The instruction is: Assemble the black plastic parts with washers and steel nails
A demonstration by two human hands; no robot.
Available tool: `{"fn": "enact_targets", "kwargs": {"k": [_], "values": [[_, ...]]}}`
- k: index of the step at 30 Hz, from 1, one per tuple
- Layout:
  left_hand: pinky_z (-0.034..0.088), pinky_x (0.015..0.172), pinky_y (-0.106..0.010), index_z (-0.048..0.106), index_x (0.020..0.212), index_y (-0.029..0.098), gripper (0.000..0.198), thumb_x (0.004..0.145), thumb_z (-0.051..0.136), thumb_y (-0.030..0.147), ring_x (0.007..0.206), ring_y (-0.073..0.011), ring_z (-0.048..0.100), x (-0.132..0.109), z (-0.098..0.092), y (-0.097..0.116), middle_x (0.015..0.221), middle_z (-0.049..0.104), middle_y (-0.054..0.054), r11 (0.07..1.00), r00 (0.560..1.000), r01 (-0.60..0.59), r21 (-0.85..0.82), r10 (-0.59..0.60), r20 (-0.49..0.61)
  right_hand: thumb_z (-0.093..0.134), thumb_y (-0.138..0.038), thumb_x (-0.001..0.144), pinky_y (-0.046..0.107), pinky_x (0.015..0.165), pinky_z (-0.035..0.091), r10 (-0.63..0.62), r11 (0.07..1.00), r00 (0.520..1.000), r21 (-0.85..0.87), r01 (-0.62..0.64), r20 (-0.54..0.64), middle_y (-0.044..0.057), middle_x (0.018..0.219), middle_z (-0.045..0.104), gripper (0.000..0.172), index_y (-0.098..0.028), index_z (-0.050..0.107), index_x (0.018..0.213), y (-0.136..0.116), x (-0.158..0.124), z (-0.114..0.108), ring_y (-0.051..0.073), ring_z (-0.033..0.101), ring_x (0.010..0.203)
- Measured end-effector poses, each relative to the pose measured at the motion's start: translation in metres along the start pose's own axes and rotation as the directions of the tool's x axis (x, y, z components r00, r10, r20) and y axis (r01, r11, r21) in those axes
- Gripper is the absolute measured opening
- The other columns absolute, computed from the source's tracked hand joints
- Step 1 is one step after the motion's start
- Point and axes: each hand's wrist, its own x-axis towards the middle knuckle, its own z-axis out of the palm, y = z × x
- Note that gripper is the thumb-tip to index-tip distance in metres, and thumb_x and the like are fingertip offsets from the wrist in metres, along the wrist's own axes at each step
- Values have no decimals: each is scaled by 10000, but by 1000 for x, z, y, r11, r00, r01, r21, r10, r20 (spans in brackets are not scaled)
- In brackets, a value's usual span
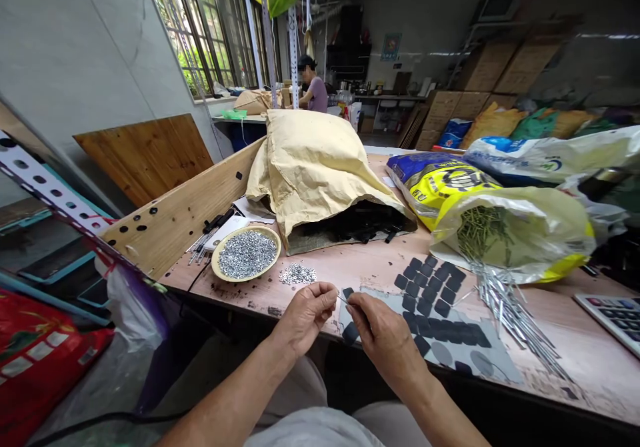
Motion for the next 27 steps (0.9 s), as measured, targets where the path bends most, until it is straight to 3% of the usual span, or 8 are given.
{"fn": "enact_targets", "kwargs": {"k": [9,13,16,18,21,23,27], "values": [[306,508,-182,665,702,127,298,619,857,338,563,-69,494,-1,3,-1,632,599,-7,993,1000,3,115,-6,22,364,-267,1017,257,695,425,10,999,1000,-46,-8,27,31,816,652,212,-223,563,961,-1,-4,-2,168,633,755],[313,531,-197,667,702,135,245,678,805,336,559,-74,475,0,2,-2,621,598,1,971,997,-77,227,74,21,331,-274,1018,268,679,406,45,997,995,-66,-40,84,43,830,653,252,-226,572,962,-1,-4,-6,178,625,767],[326,557,-211,692,711,142,162,703,764,287,571,-85,463,1,2,0,612,601,5,926,987,-161,341,149,61,349,-310,1009,264,651,395,114,990,980,61,-125,163,26,776,638,251,-227,575,935,-3,-1,-13,160,593,691],[329,567,-220,707,711,147,121,691,757,256,576,-91,449,0,2,2,607,602,7,901,981,-192,390,170,92,382,-364,996,246,594,386,196,933,944,247,-263,267,-5,682,602,260,-224,566,879,-2,1,-17,134,546,595],[335,581,-227,730,721,151,122,662,772,249,586,-95,440,-2,3,4,619,608,4,899,981,-190,395,158,114,424,-463,966,211,477,334,271,685,846,525,-505,459,-44,589,539,310,-214,533,819,1,2,-18,91,448,471],[335,578,-225,741,736,152,151,638,792,255,582,-91,439,-3,3,3,631,612,3,920,987,-150,362,117,113,456,-508,941,198,437,293,280,547,808,606,-578,518,-54,581,524,335,-204,528,818,4,1,-15,71,400,439],[346,573,-218,747,762,149,232,603,831,295,571,-86,463,-1,3,0,625,618,-2,962,995,-40,270,14,99,487,-529,920,190,444,290,299,528,818,628,-571,492,-51,591,532,355,-194,541,818,7,-2,-10,62,400,452]]}}
